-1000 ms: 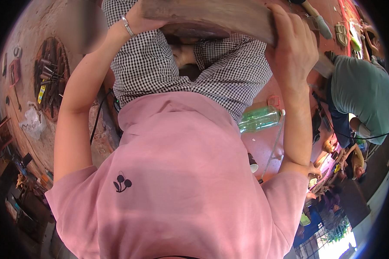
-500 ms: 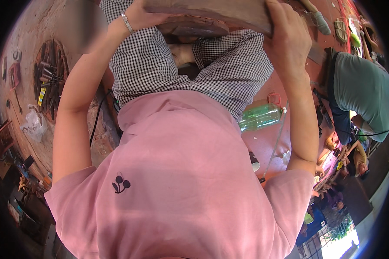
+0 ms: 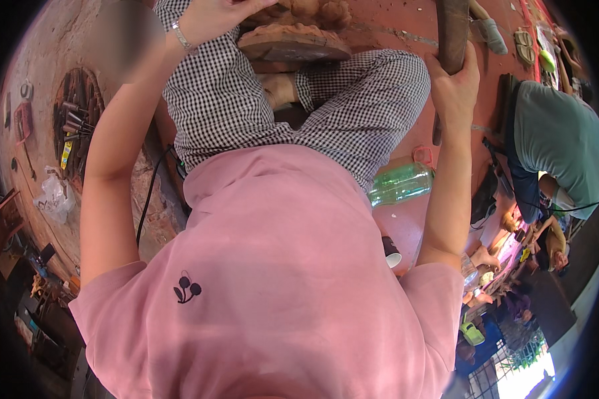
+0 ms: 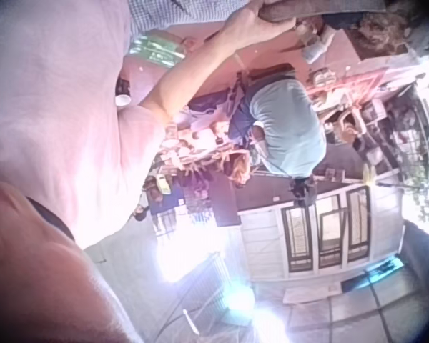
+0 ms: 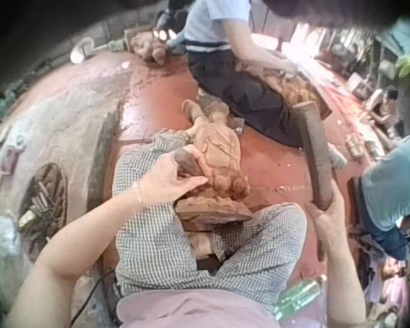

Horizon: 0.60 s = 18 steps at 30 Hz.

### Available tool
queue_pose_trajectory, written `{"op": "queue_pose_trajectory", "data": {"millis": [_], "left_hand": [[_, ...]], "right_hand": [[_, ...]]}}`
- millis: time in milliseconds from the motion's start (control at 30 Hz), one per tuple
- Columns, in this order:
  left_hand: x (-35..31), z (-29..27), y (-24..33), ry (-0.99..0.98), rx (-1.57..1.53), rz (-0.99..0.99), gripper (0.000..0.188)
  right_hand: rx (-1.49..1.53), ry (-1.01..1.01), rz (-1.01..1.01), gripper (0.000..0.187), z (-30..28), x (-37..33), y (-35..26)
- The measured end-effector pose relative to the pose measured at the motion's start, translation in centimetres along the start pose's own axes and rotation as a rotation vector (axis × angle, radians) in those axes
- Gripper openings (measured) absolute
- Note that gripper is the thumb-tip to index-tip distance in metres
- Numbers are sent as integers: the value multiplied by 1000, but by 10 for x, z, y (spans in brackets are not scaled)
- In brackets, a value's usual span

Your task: The person sits on the floor and carves a wooden object using a chisel and mallet. They repeatedly strike the chisel to shape the wood, occasionally adjusting the object's position.

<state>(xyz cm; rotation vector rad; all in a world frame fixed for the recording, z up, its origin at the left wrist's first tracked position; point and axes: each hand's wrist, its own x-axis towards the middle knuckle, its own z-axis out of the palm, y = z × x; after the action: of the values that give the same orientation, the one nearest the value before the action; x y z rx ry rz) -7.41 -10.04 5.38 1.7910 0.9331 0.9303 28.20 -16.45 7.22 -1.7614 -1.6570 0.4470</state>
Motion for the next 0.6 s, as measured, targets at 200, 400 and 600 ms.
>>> {"op": "queue_pose_trajectory", "data": {"millis": [200,400,600], "left_hand": [[17,7,5,-99,256,248,20],[28,15,10,-207,433,290,19],[35,15,-6,-129,320,468,25]], "right_hand": [[-135,49,-129,42,-3,-8,-22],[-163,193,-470,50,6,-13,-42],[-515,141,-516,59,11,-12,-57]]}}
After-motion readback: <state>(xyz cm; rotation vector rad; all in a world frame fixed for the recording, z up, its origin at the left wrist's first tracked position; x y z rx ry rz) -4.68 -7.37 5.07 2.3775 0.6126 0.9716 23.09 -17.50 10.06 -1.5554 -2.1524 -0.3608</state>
